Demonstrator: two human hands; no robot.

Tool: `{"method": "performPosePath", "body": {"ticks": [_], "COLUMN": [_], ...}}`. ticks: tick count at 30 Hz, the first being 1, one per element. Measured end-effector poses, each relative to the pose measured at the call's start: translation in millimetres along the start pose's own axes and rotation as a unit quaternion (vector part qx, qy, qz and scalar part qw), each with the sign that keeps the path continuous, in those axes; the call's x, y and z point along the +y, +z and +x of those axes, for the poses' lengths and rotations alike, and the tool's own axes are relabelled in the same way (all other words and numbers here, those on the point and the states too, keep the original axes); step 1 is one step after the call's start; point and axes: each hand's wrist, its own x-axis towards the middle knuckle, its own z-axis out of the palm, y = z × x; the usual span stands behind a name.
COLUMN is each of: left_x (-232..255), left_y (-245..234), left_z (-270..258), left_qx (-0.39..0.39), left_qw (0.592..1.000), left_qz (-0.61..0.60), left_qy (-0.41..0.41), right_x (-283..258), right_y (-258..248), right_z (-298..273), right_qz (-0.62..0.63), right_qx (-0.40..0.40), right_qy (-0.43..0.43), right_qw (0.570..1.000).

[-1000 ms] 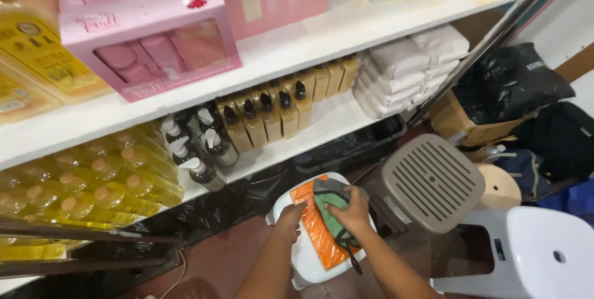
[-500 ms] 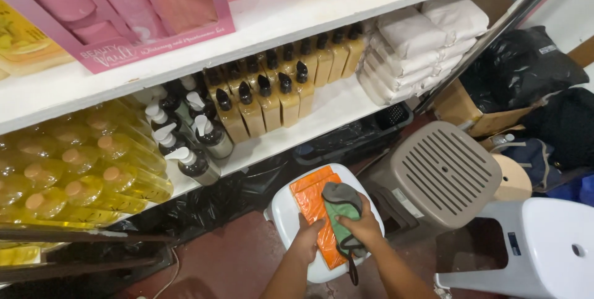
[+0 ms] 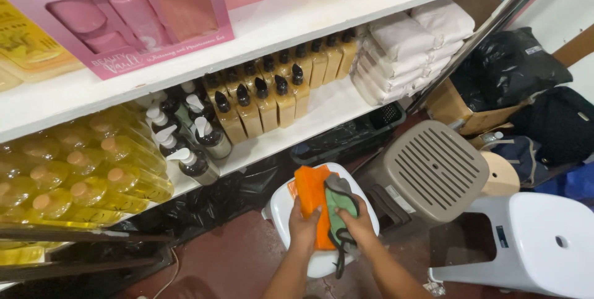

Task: The person wipes the surface of several orange rectangular boxes using a green cloth. They pick up each box from a stack, wipe it thoroughly, and place it back onto a white shelf among other cosmetic products.

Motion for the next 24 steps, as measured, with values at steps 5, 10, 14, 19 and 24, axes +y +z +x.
{"method": "performPosePath", "body": {"ticks": [5,10,14,19,24], "left_x": [62.8,151.6,209.0,251.2,255.5], "left_y": [11.3,46.6,78.7,123.6,165.2], "left_z": [-14.8,-60.2,-101.6,-130.8,-124.3], "left_qx": [-0.063,-0.147,-0.224,-0.286,-0.392], "left_qw": [0.995,0.98,0.948,0.914,0.828], "left_qz": [-0.074,-0.119,-0.227,-0.285,-0.393], "left_qy": [0.018,0.054,0.028,0.039,0.075], "right_x": [-71.7,-172.6,-260.8,-366.2,-411.7], "right_y": [-1.7,-27.6,-60.2,-95.8,-101.5], "right_z": [-38.2,-87.6,-136.9,-219.8,-275.5], "right_qz": [0.086,0.129,0.026,-0.062,-0.319], "right_qx": [0.032,0.026,0.044,0.049,0.144], "right_qy": [-0.065,-0.211,-0.4,-0.488,-0.592], "right_qw": [0.994,0.969,0.915,0.869,0.726]}}
